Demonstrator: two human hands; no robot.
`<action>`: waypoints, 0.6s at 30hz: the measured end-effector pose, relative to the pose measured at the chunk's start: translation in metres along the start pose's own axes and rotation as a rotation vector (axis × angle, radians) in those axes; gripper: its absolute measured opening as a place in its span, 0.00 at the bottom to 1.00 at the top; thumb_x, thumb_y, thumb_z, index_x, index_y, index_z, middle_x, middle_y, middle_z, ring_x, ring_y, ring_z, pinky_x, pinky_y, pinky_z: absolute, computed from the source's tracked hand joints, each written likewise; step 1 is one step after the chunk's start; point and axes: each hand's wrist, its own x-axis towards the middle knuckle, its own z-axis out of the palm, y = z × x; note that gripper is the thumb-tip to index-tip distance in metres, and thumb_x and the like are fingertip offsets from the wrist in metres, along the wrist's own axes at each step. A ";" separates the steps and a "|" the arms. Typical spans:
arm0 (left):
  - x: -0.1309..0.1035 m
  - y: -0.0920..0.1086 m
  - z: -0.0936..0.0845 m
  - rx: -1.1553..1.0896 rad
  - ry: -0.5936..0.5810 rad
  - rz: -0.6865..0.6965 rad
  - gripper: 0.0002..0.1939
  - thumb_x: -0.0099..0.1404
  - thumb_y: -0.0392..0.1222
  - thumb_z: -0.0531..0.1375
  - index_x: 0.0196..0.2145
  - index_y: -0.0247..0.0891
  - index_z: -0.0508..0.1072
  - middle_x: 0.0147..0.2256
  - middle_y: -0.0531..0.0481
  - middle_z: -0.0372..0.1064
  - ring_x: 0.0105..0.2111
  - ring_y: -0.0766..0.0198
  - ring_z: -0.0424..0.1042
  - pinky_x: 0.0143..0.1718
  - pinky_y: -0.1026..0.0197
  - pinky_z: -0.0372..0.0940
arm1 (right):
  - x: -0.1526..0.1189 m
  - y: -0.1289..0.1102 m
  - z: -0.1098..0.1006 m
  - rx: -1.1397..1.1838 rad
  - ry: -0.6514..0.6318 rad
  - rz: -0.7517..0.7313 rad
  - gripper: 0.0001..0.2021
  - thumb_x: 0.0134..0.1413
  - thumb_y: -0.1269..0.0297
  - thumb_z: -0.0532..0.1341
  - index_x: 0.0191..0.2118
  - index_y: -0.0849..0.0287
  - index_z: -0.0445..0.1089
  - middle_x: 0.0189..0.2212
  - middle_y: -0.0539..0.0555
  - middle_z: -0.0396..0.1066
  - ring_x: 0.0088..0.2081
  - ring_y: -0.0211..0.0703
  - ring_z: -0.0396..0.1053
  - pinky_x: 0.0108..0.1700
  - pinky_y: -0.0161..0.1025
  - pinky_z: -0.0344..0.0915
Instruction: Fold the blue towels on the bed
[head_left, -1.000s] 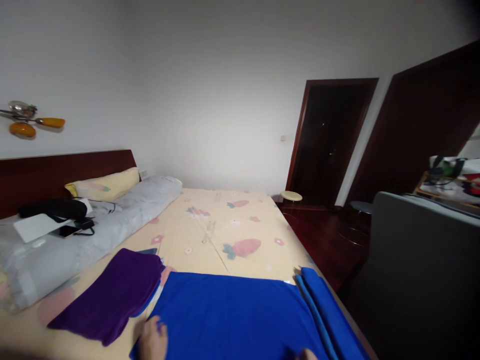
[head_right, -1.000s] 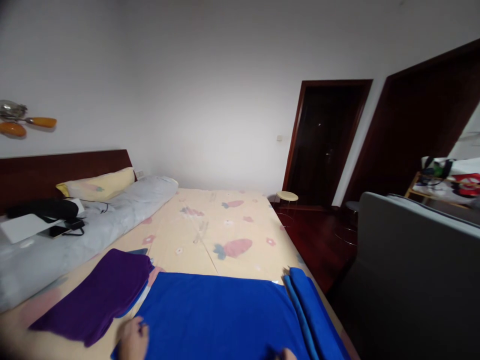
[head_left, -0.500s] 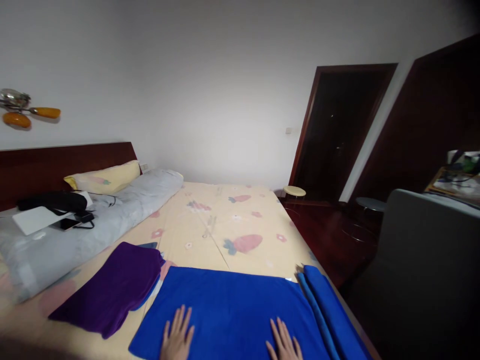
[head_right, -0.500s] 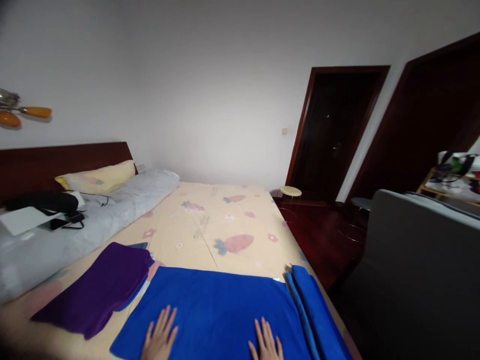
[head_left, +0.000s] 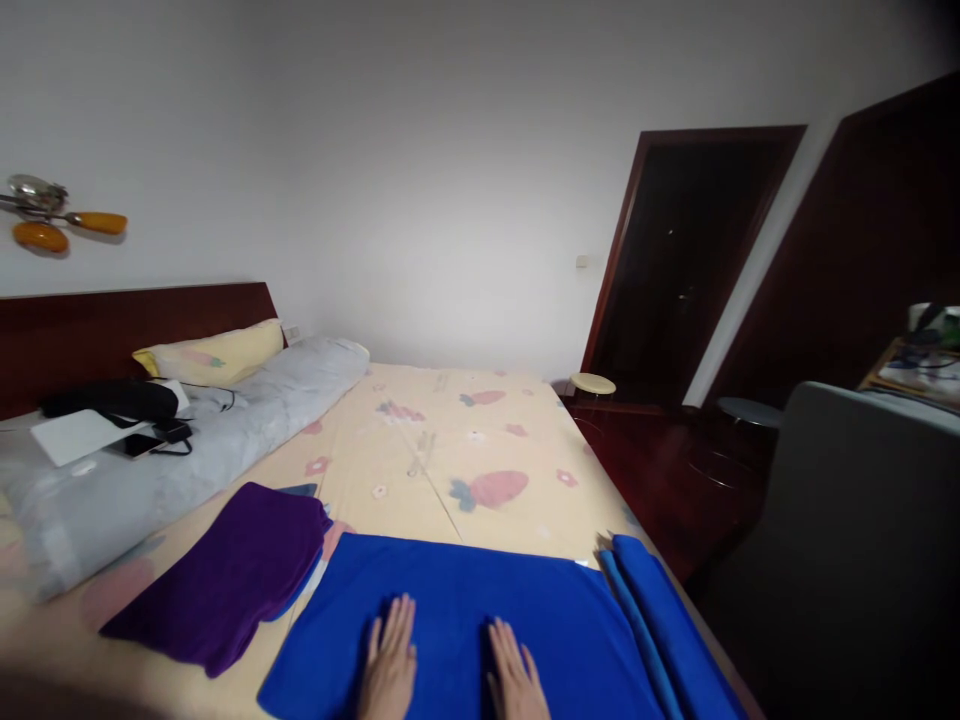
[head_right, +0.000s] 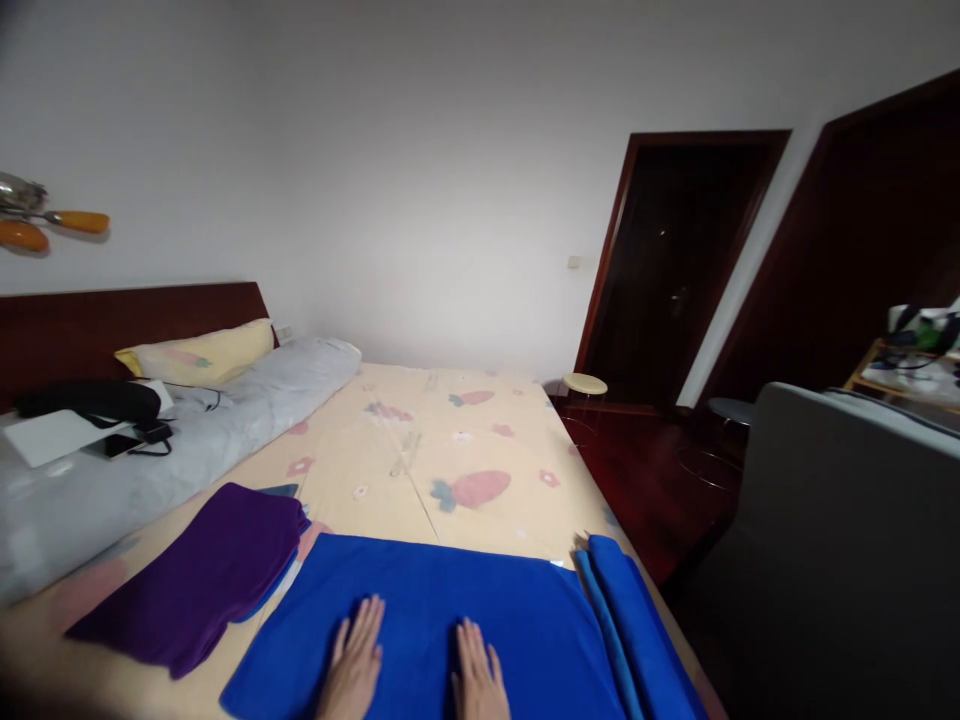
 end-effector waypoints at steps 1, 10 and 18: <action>0.008 0.024 0.005 -0.041 -0.039 0.086 0.32 0.66 0.35 0.39 0.65 0.47 0.32 0.68 0.58 0.35 0.68 0.61 0.40 0.67 0.48 0.43 | 0.011 -0.019 0.004 0.035 -0.043 -0.061 0.25 0.62 0.57 0.43 0.64 0.45 0.45 0.65 0.48 0.49 0.66 0.47 0.50 0.65 0.54 0.57; 0.009 0.012 0.019 -0.117 -0.100 0.105 0.27 0.71 0.51 0.39 0.65 0.56 0.37 0.68 0.59 0.37 0.67 0.59 0.43 0.67 0.43 0.47 | 0.010 0.007 -0.004 -0.060 -0.017 0.026 0.28 0.59 0.43 0.45 0.63 0.42 0.44 0.65 0.49 0.50 0.65 0.52 0.52 0.63 0.61 0.56; -0.025 -0.109 -0.011 0.042 -0.109 -0.160 0.30 0.68 0.62 0.38 0.64 0.56 0.40 0.68 0.59 0.39 0.68 0.59 0.41 0.67 0.42 0.41 | -0.049 0.118 -0.053 -0.251 0.115 0.217 0.33 0.55 0.37 0.44 0.63 0.43 0.49 0.65 0.49 0.54 0.65 0.51 0.54 0.63 0.59 0.56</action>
